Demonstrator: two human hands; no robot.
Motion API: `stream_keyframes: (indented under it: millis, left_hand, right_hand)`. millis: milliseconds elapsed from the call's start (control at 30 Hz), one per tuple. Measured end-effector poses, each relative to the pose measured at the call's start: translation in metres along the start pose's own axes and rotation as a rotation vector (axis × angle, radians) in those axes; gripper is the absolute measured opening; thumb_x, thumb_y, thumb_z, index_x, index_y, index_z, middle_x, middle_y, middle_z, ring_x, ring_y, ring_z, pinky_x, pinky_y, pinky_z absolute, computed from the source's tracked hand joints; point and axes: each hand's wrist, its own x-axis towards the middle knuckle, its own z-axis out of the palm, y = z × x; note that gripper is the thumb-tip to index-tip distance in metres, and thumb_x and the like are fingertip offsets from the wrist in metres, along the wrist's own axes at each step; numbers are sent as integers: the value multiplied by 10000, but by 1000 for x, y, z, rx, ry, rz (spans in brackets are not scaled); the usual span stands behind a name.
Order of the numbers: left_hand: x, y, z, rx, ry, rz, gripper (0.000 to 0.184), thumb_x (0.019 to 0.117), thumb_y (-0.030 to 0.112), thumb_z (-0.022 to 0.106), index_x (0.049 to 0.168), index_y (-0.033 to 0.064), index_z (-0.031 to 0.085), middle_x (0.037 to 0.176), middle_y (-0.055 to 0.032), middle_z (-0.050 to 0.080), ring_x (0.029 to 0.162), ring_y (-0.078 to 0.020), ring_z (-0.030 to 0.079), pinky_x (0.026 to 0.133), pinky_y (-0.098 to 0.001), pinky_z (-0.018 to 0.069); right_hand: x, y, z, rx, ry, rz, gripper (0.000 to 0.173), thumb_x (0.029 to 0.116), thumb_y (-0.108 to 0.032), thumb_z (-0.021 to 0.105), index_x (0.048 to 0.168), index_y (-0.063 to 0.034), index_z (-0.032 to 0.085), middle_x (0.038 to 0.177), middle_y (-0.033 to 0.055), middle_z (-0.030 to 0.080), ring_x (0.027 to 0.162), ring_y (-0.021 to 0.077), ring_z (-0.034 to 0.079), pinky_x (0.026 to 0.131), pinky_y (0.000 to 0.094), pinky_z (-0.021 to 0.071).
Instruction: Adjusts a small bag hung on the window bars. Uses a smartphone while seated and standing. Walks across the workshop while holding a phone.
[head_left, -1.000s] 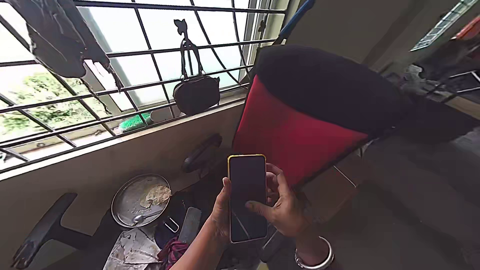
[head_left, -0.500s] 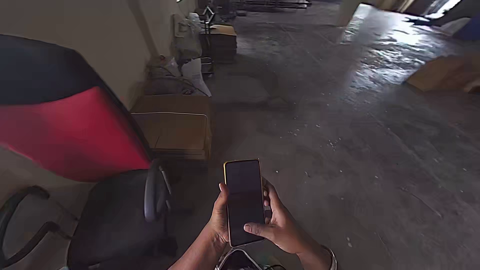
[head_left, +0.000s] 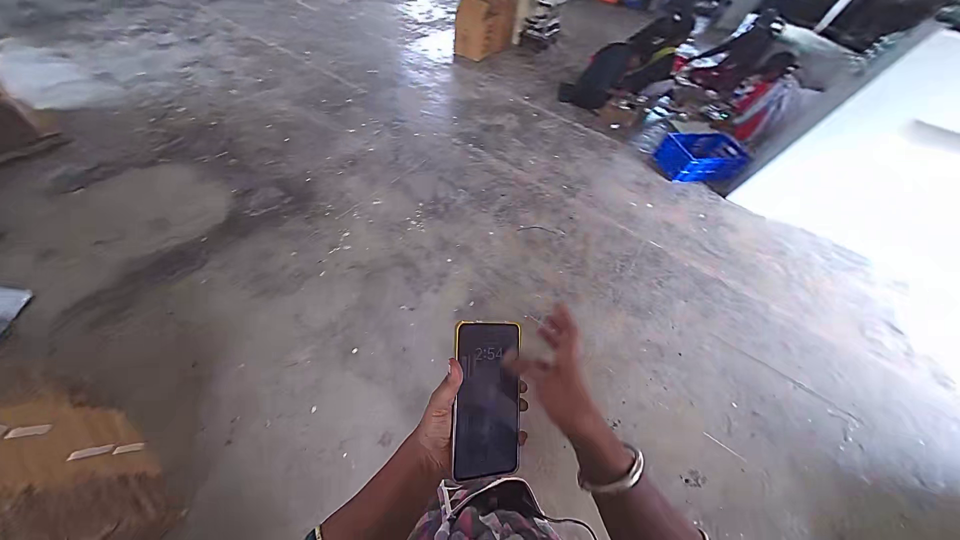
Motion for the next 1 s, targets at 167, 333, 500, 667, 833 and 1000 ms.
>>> stream_keyframes:
  millis: [167,333,500,667,833,1000]
  left_hand:
    - [172,17,-2,16,-148,-179,860,727,732,749,1304,101,659,1150,-110,727,1016,-284,738,827,-505,625]
    - [359,44,19,46,-222,-254,864,738,693,768,1279,31,646,1134,-148,730,1025,-257,732,918,-417,602]
    - [519,31,46,80,-280,-484,798,741,706,755,1264,108,682,1117,-105,741,1007,-249,741,845,-448,625]
    - [689,3,47,68,-292,-561,835,732,707,764,1291,94,671,1148,-115,727,1007,-266,739,826,-461,629]
    - [855,-5,72,51,-165,-411,851,716,660,803,1256,19,657,1105,-165,735,1004,-266,742,899,-416,611]
    - [1003,-5,95,13,-103,-367,884,692,651,825,1271,10,635,1093,-164,731,994,-270,741,899,-416,611]
  right_hand:
    - [118,25,-95,66,222,21,804,1027,-493,475,1604,-24,169,1569,183,381,1389,224,483,1032,424,518]
    - [201,44,-113,409,-203,235,1021,871,-183,766,1565,-3,39,1416,87,518,1152,77,652,943,274,587]
    - [342,72,-209,212,470,212,950,868,-216,741,1590,9,166,1457,218,489,1170,208,639,862,361,587]
    - [466,126,-315,204,660,86,704,1024,-377,503,1533,32,238,1401,129,533,1156,152,643,851,338,598]
    - [589,153,-372,484,6,300,1054,814,-63,814,1569,-25,80,1397,83,531,1059,56,685,886,248,602]
    - [727,170,-450,472,-34,339,1067,771,39,803,1565,-40,94,1249,49,640,1020,49,706,880,232,605]
